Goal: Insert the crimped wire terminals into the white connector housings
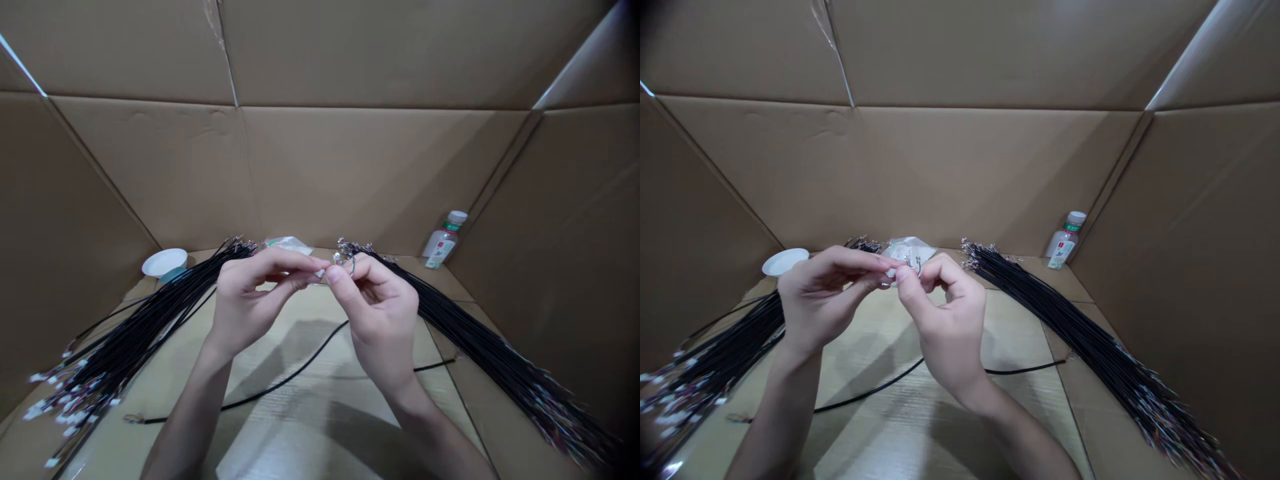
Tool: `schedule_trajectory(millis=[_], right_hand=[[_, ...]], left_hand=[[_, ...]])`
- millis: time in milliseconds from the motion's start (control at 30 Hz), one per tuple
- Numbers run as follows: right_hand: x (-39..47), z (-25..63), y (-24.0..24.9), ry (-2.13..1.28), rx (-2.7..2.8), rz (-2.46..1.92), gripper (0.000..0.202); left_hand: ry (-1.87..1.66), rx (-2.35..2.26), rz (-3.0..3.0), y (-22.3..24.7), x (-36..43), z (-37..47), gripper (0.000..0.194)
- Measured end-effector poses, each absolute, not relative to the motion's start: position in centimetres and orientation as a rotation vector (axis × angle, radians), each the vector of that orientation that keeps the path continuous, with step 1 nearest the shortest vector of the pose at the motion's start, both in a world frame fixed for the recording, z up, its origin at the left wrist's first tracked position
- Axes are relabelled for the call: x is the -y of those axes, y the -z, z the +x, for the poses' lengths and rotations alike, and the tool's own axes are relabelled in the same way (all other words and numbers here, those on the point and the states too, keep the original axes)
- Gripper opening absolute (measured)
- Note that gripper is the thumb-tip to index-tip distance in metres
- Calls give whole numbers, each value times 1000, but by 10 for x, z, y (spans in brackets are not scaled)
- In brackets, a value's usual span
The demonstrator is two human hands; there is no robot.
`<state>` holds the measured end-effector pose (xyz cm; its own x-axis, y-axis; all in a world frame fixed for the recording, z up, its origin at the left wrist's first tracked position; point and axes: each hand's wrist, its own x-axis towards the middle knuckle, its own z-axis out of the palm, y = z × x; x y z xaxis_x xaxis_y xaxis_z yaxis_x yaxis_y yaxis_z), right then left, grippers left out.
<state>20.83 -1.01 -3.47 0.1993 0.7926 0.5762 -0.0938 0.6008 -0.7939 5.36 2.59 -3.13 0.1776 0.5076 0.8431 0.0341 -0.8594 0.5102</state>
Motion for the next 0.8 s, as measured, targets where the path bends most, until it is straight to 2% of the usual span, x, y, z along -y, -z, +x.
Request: schedule_trajectory(millis=[433,800], right_hand=[[10,209,31,-799,1225,-649,20],[7,207,33,-838,1190,-612,22]], left_hand=[[-1856,-441,2032,37,-27,62,37],[-1861,-422,1957,37,-26,68,28]])
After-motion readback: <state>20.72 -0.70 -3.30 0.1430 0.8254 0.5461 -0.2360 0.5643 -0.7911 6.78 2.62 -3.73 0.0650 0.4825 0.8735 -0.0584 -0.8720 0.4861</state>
